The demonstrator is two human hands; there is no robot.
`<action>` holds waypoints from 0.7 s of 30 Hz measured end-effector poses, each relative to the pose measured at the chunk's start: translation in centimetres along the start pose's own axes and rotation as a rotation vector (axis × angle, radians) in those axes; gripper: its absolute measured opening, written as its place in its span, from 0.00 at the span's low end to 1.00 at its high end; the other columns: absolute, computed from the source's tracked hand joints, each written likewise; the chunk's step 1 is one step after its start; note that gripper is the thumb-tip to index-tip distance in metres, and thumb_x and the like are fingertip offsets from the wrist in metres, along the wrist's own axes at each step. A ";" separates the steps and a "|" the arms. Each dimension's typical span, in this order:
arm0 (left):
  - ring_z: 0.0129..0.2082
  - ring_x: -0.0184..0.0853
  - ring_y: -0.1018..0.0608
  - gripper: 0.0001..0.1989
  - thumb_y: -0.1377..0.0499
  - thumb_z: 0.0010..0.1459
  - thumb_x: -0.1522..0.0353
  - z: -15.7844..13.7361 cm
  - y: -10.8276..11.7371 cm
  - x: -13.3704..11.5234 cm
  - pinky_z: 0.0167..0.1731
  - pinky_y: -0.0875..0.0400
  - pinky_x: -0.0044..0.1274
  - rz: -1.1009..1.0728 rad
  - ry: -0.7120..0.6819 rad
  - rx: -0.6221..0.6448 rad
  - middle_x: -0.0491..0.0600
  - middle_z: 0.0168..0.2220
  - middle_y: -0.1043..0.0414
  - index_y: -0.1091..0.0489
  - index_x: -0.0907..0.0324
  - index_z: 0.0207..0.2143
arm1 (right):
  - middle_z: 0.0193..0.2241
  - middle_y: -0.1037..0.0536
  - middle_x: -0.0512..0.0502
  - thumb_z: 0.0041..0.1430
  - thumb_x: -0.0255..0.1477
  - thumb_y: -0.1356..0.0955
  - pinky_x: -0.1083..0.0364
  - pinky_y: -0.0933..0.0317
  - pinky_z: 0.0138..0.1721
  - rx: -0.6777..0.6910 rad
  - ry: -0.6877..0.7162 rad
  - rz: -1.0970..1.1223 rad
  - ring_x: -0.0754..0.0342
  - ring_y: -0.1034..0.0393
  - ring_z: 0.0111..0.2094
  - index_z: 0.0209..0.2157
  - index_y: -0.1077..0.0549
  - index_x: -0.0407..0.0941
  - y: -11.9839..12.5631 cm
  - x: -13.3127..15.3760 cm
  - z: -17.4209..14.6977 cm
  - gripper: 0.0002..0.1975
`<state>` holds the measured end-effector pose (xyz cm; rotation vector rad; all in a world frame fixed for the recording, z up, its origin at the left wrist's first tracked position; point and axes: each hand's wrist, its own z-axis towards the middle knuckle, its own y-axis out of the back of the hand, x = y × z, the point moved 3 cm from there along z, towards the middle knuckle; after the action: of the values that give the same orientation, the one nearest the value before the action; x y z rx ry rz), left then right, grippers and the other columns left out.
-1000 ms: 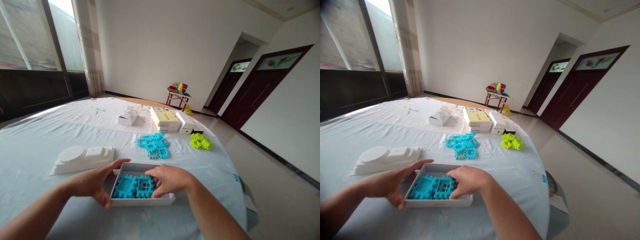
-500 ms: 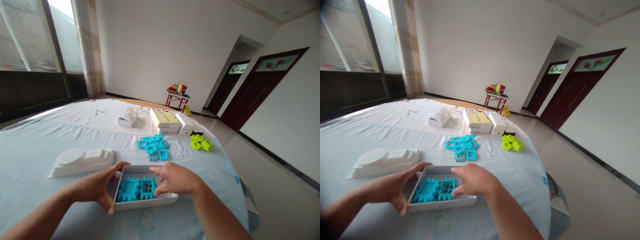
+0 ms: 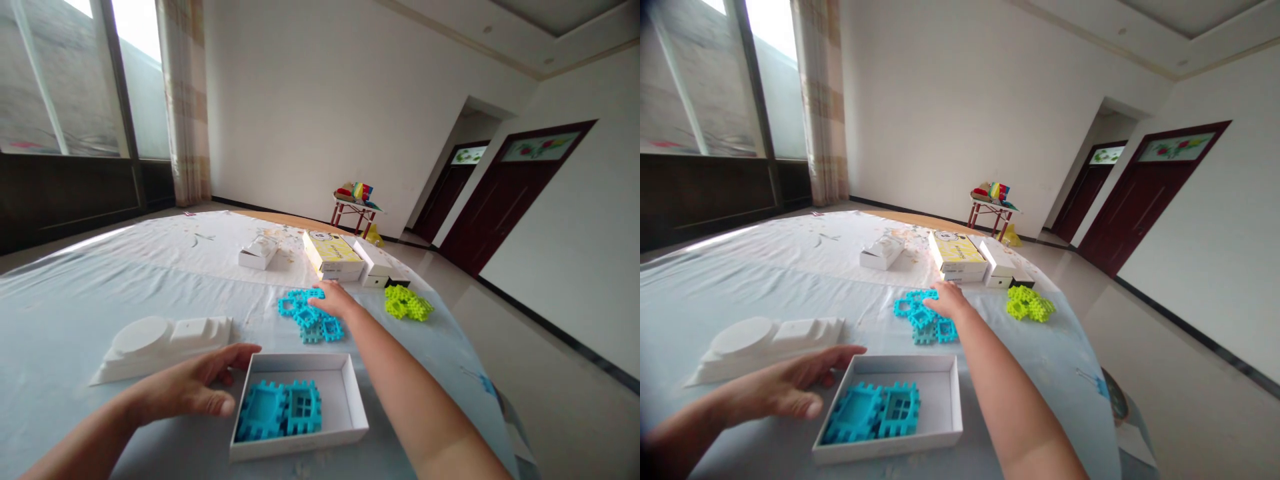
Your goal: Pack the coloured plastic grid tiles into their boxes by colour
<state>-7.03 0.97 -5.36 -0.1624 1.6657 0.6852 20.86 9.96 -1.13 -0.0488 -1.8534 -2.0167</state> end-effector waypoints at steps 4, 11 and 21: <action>0.53 0.46 0.34 0.38 0.39 0.46 0.53 0.1 -0.4 -0.9 0.51 0.39 0.33 -0.229 0.031 0.021 0.51 0.56 0.37 0.46 0.51 0.58 | 0.57 0.40 0.39 0.46 0.52 0.34 0.44 0.56 0.57 0.108 -0.018 -0.027 0.41 0.51 0.59 0.54 0.37 0.47 -2.0 0.1 2.2 0.37; 0.54 0.46 0.34 0.33 0.38 0.49 0.58 0.3 -0.7 -1.8 0.52 0.40 0.33 -0.354 0.034 0.031 0.50 0.56 0.37 0.44 0.52 0.57 | 0.61 0.46 0.44 0.38 0.59 0.35 0.35 0.65 0.56 0.297 0.024 -0.008 0.35 0.58 0.60 0.57 0.42 0.58 -3.8 0.6 2.6 0.43; 0.53 0.47 0.33 0.33 0.40 0.51 0.59 0.4 -0.9 -1.4 0.50 0.37 0.34 -0.320 0.033 0.050 0.52 0.56 0.37 0.46 0.54 0.58 | 0.60 0.45 0.44 0.38 0.57 0.34 0.36 0.63 0.56 0.301 0.006 -0.034 0.36 0.56 0.60 0.56 0.41 0.57 -2.4 -3.3 -2.0 0.42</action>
<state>-5.95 0.03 -4.40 -0.3967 1.6387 0.4010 23.63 9.03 -4.60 0.0726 -2.1455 -1.7343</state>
